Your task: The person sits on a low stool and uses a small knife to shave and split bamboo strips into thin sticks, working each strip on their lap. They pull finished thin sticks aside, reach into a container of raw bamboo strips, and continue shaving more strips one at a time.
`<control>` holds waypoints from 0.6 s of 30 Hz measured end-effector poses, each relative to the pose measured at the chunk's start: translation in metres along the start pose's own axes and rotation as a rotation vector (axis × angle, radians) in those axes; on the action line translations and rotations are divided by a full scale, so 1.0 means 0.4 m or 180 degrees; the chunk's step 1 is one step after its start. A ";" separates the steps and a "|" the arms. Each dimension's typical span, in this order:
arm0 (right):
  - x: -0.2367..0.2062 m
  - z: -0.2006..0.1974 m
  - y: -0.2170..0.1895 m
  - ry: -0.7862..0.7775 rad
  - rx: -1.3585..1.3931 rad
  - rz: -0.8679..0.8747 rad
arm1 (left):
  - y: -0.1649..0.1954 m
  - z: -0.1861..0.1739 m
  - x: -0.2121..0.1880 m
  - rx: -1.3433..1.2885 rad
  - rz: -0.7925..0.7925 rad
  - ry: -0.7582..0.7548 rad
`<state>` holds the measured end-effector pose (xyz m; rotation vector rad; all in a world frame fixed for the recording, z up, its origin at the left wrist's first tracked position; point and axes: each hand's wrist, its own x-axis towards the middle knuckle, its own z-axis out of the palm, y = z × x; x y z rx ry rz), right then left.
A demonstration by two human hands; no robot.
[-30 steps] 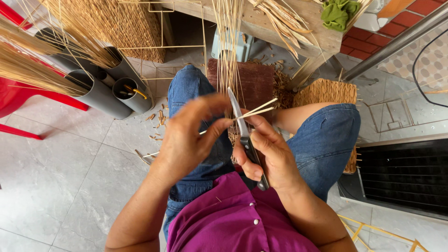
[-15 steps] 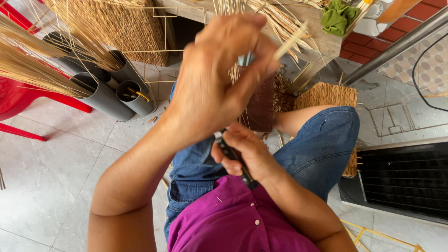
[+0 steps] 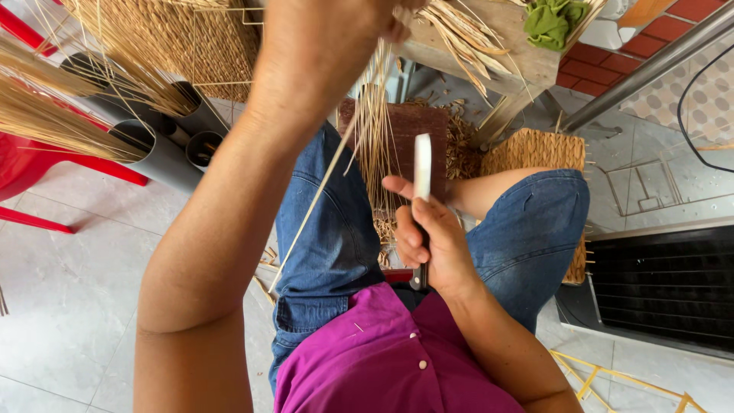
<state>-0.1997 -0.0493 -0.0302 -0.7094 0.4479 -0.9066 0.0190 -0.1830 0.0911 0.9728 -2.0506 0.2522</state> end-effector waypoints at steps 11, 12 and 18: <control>0.015 0.013 -0.016 0.0438 -0.0244 -0.0801 | 0.225 0.138 -0.021 -0.3053 -0.1712 -0.0250; 0.018 0.007 -0.010 0.0556 -0.0235 -0.0751 | 0.227 0.146 -0.028 -0.3011 -0.1697 -0.0265; 0.009 -0.089 0.012 0.1153 -0.0114 -0.0712 | 0.194 0.196 -0.070 -0.3279 -0.1990 -0.0264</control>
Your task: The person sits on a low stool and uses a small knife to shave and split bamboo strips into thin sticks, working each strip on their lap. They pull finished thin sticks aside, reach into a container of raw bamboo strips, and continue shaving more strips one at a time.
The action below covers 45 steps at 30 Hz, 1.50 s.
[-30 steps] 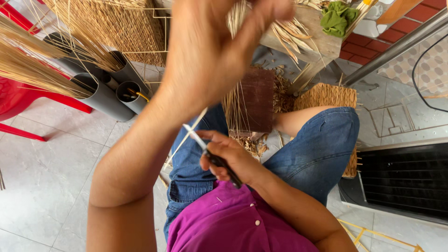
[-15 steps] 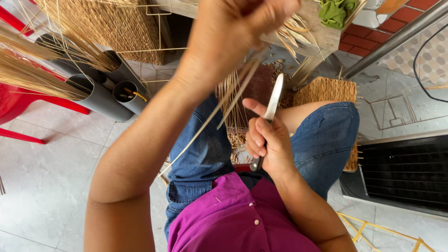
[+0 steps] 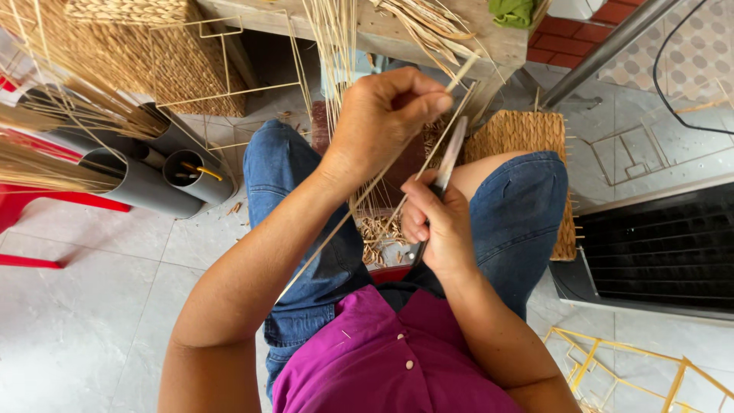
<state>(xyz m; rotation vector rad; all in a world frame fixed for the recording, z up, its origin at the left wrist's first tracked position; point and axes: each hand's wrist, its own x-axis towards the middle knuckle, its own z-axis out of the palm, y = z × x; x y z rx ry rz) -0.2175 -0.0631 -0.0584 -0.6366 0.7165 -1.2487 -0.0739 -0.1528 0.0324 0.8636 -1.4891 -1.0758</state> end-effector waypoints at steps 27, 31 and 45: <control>-0.044 -0.184 -0.131 0.0337 -0.0628 -0.0916 | -0.104 -0.073 -0.385 0.0589 -0.1570 -0.0384; -0.076 -0.133 -0.086 -0.0009 -0.1154 -0.0391 | -0.092 -0.065 -0.400 0.0550 -0.1427 -0.0161; -0.085 -0.139 -0.080 -0.0097 -0.1630 -0.0325 | -0.075 -0.090 -0.427 0.0791 -0.1290 -0.0312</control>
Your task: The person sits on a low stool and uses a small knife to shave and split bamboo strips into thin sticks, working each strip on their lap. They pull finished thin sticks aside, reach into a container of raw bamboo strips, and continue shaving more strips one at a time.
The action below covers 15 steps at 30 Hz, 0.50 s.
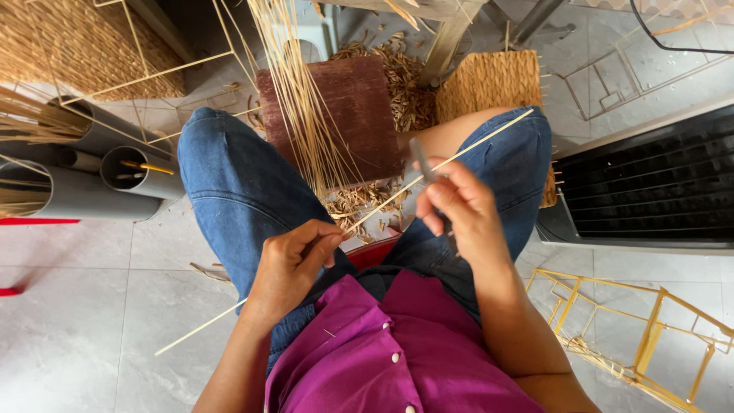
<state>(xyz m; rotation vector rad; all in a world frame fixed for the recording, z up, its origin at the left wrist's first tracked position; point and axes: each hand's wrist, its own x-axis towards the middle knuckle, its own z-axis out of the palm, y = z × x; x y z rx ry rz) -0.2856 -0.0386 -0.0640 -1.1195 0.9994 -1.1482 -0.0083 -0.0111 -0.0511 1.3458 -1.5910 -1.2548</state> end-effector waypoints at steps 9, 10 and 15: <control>0.018 -0.135 -0.053 0.1175 0.0381 -0.0620 | -0.020 -0.035 -0.028 0.0065 -0.0267 0.0106; 0.013 -0.127 -0.056 0.1172 0.0354 -0.0663 | -0.016 -0.033 -0.025 0.0104 -0.0335 0.0195; -0.037 0.017 -0.006 -0.0446 0.0034 0.0053 | 0.014 0.033 0.014 -0.0258 -0.0046 0.0102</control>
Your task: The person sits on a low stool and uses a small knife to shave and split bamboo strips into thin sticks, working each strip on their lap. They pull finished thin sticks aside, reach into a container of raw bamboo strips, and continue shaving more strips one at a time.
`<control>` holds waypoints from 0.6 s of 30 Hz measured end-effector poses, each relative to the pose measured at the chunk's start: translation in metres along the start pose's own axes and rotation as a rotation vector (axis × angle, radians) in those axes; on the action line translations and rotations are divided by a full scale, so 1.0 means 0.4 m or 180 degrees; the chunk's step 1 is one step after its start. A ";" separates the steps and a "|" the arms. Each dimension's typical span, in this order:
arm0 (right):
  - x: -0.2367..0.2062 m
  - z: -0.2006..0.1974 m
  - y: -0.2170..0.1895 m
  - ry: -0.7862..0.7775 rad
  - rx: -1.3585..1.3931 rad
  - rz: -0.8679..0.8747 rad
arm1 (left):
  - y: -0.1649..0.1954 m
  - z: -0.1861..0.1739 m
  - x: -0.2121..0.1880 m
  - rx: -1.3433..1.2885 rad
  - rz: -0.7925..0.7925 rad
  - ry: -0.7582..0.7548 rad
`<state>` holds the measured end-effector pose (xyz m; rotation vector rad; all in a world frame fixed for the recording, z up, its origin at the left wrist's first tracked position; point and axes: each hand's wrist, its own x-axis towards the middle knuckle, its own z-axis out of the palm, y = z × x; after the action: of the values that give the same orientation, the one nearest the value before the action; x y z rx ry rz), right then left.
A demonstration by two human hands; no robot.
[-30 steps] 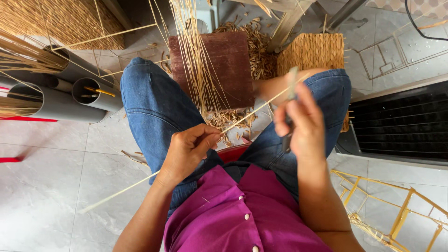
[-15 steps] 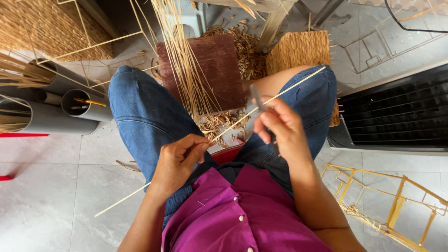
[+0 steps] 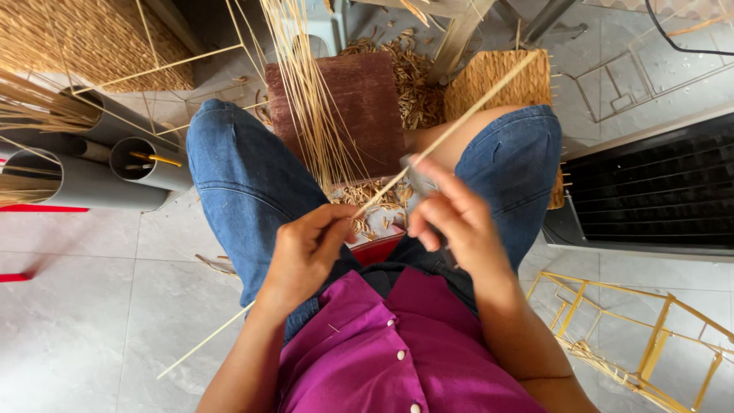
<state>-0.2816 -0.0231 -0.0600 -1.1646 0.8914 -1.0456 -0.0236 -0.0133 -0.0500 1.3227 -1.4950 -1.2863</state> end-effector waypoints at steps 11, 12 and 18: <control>0.017 -0.053 -0.029 0.0769 -0.0038 -0.0324 | -0.009 -0.036 -0.024 0.0087 0.0010 -0.0112; 0.015 -0.032 -0.016 0.0720 -0.0068 -0.0225 | -0.011 -0.024 -0.020 0.0091 0.0025 -0.0075; 0.017 0.073 0.057 -0.0435 -0.0238 0.0136 | 0.003 -0.005 -0.008 -0.0107 0.0104 -0.0049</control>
<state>-0.2482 -0.0200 -0.0772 -1.2589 0.8496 -0.8935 -0.0214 -0.0107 -0.0480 1.2645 -1.4931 -1.2980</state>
